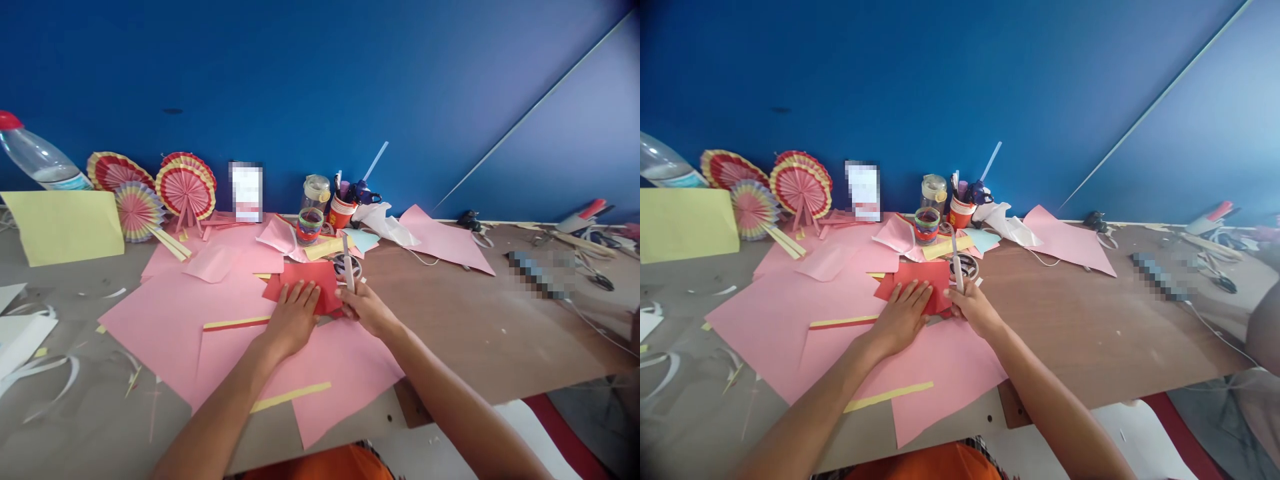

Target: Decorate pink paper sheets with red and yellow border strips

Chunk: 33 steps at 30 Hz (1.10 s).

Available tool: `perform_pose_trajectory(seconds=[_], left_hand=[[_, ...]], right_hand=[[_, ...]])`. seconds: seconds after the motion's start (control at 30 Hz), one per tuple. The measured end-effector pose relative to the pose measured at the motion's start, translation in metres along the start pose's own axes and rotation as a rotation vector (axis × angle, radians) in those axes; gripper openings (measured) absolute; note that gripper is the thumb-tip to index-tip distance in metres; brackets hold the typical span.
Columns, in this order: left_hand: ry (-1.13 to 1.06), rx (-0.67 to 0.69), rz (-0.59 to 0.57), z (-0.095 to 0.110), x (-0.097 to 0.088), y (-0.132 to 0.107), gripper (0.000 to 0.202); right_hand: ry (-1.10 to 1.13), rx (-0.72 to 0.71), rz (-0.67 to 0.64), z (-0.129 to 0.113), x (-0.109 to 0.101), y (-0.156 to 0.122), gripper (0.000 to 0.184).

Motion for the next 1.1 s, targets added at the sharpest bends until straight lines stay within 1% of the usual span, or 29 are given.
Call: perform_pose_trajectory(seconds=[0.03,0.07,0.1,0.13,0.2,0.27,0.37,0.43,0.53,0.6,0.67,0.73,0.8,0.87,0.97,1.03,1.1], left_hand=[[0.001,-0.006,0.011,-0.001,0.001,0.000,0.052],[0.001,-0.005,0.020,-0.001,0.001,0.000,0.052],[0.001,-0.001,0.029,-0.001,0.001,0.000,0.052],[0.002,0.003,0.038,-0.001,0.001,0.000,0.051],[0.006,0.007,0.057,-0.002,0.002,0.000,0.051],[0.006,0.008,0.076,-0.002,0.003,0.000,0.050],[0.003,0.008,0.104,-0.002,0.005,0.000,0.048],[0.000,0.007,0.113,-0.002,0.005,-0.001,0.048],[-0.008,0.014,0.101,-0.002,0.003,-0.001,0.048],[-0.005,0.022,0.089,-0.002,0.001,-0.001,0.048],[0.005,0.021,0.082,-0.001,0.000,-0.001,0.048],[0.015,0.016,0.080,-0.001,0.000,-0.001,0.048],[0.022,0.015,0.087,-0.001,0.001,-0.001,0.048],[0.023,0.020,0.104,-0.001,0.002,-0.002,0.048],[0.016,0.020,0.110,-0.001,0.001,-0.002,0.047],[0.008,0.024,0.091,-0.001,0.001,-0.002,0.047],[-0.001,0.032,0.074,-0.001,0.000,-0.002,0.048]], right_hand=[[0.020,0.010,-0.081,0.001,0.000,-0.004,0.052],[-0.015,0.003,-0.145,0.001,0.000,-0.008,0.056],[-0.091,-0.018,-0.184,0.001,-0.002,-0.012,0.062],[-0.196,-0.046,-0.193,0.002,-0.006,-0.015,0.068],[-0.450,-0.117,-0.163,0.004,-0.011,-0.020,0.080],[-0.692,-0.209,-0.132,0.006,-0.013,-0.023,0.084],[-0.945,-0.372,-0.100,0.007,-0.011,-0.026,0.076],[-1.022,-0.459,-0.079,0.008,-0.011,-0.025,0.071],[-1.028,-0.544,-0.035,0.005,-0.019,-0.022,0.065],[-0.997,-0.573,0.014,0.002,-0.027,-0.020,0.058],[-0.934,-0.551,0.052,-0.001,-0.033,-0.020,0.050],[-0.853,-0.484,0.031,-0.001,-0.034,-0.021,0.045],[-0.787,-0.405,-0.042,0.002,-0.029,-0.024,0.050],[-0.770,-0.355,-0.134,0.004,-0.022,-0.028,0.060],[-0.758,-0.360,-0.224,0.001,-0.014,-0.033,0.069],[-0.724,-0.382,-0.237,-0.002,-0.012,-0.036,0.071],[-0.732,-0.399,-0.203,-0.004,-0.012,-0.037,0.072]])
Point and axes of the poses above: each hand's wrist, its own y-axis towards the middle knuckle, its own x-axis out of the palm, z = x × y, the point moved 4 cm from there along y, towards the middle knuckle, and after that the axes turned 9 degrees about y, right-handed, at the moved point
